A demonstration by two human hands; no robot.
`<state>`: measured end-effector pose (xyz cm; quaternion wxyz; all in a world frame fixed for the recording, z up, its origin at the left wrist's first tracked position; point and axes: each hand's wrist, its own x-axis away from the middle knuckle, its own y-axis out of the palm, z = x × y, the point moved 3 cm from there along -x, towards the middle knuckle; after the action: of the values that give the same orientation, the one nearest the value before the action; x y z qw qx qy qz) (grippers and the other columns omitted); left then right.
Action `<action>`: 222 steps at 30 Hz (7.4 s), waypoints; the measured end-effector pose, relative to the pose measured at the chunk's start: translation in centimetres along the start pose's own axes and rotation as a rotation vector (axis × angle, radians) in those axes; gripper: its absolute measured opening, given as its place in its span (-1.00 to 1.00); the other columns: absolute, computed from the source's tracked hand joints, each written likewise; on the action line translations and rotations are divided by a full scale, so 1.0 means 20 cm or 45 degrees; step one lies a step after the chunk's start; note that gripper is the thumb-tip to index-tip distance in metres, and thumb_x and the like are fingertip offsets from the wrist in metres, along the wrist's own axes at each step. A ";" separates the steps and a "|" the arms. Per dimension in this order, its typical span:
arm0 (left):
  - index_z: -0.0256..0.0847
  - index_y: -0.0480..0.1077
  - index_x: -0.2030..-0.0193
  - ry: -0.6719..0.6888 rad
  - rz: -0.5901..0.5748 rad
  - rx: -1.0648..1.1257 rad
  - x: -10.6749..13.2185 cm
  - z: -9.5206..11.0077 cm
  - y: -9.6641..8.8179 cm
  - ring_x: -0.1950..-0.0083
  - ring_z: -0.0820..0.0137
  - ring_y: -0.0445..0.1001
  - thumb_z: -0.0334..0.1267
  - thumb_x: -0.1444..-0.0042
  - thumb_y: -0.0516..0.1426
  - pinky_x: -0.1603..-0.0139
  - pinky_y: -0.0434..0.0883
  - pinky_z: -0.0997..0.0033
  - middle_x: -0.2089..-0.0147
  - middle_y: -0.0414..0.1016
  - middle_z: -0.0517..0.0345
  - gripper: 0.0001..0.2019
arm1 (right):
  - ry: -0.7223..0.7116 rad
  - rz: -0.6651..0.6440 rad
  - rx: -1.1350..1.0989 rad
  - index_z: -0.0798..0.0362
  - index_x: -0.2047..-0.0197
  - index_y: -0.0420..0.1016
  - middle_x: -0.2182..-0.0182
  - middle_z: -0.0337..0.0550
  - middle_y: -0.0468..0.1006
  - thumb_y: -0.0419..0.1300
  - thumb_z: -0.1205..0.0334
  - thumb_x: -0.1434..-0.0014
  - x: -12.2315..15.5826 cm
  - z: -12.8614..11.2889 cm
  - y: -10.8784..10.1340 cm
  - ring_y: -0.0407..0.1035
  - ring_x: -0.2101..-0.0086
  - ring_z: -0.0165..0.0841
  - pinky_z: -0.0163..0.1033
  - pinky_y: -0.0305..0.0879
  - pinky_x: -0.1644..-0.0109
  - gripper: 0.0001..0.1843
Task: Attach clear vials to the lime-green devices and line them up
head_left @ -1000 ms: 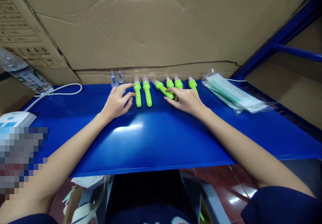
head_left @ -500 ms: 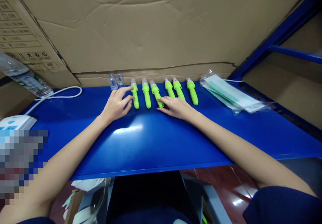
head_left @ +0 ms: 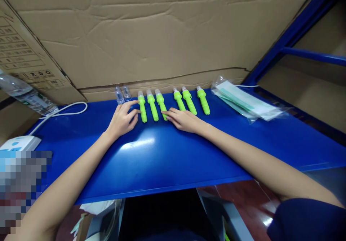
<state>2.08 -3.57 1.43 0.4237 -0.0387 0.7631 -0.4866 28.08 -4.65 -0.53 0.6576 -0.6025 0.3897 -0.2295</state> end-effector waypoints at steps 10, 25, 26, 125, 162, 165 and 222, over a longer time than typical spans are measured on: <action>-0.13 0.40 -0.20 -0.381 -0.039 -0.033 0.04 -0.16 0.04 -0.34 -0.06 0.31 -0.19 -0.30 0.03 -0.15 0.34 -0.12 -0.36 0.29 -0.24 -0.63 | 0.211 0.189 0.083 0.31 -0.12 0.48 -0.09 0.30 0.47 -0.06 0.26 -0.37 0.00 0.16 -0.02 0.38 -0.08 0.04 0.07 0.29 -0.16 -0.56; 0.09 0.23 -0.41 -0.628 -0.331 0.008 0.11 -0.38 0.15 -0.41 -0.20 0.17 0.03 -0.39 -0.13 -0.17 0.17 -0.44 -0.45 0.18 -0.27 -0.49 | 0.312 0.082 0.146 0.25 -0.09 0.51 -0.20 0.30 0.41 0.02 0.23 -0.35 0.01 0.15 0.00 0.29 -0.20 0.12 0.12 0.23 -0.15 -0.61; 0.07 0.30 -0.36 -0.620 -0.312 -0.001 0.11 -0.38 0.15 -0.37 -0.17 0.22 0.00 -0.39 -0.13 -0.15 0.19 -0.42 -0.39 0.27 -0.25 -0.51 | 0.306 0.092 0.148 0.23 -0.05 0.53 -0.17 0.26 0.46 0.01 0.23 -0.36 0.01 0.15 0.00 0.33 -0.17 0.10 0.10 0.23 -0.13 -0.63; -0.26 0.39 -0.12 -0.193 -0.124 0.163 -0.01 -0.02 0.00 0.09 0.20 0.59 0.04 -0.39 -0.03 0.01 0.33 0.21 -0.02 0.61 -0.10 -0.57 | -0.117 0.509 -0.178 0.10 -0.27 0.32 -0.06 0.14 0.55 -0.04 0.03 -0.43 0.05 0.05 -0.10 0.46 -0.07 -0.06 0.14 0.35 -0.17 -0.52; -0.26 0.51 0.27 -0.429 0.180 0.334 -0.03 0.00 -0.03 0.34 0.36 0.47 0.15 -0.03 0.33 0.27 0.34 0.41 0.33 0.55 0.09 -0.55 | 0.101 0.583 -0.738 -0.01 -0.14 0.24 0.26 -0.12 0.54 0.00 -0.14 -0.39 0.03 0.01 -0.13 0.50 0.35 -0.28 -0.13 0.43 0.25 -0.56; -0.26 0.52 0.28 -0.519 0.177 0.354 -0.03 -0.03 -0.03 0.35 0.36 0.47 0.18 -0.01 0.33 0.28 0.34 0.41 0.33 0.56 0.10 -0.53 | 0.047 0.649 -0.665 -0.01 -0.09 0.30 0.19 -0.06 0.56 0.06 -0.11 -0.36 0.02 0.06 -0.12 0.52 0.24 -0.23 -0.09 0.46 0.19 -0.59; -0.22 0.37 0.54 -0.538 0.042 0.282 -0.02 -0.01 -0.04 0.57 0.48 0.19 0.34 -0.03 0.18 0.46 0.10 0.42 0.63 0.29 0.22 -0.42 | 0.001 0.528 -0.536 0.08 -0.12 0.31 0.28 -0.05 0.55 0.00 -0.12 -0.39 0.04 0.01 -0.11 0.41 0.46 -0.32 -0.21 0.29 0.36 -0.54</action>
<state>1.93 -3.61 2.41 0.5834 -0.0804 0.6000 -0.5415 29.09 -5.43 1.40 0.5509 -0.6329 0.5440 -0.0046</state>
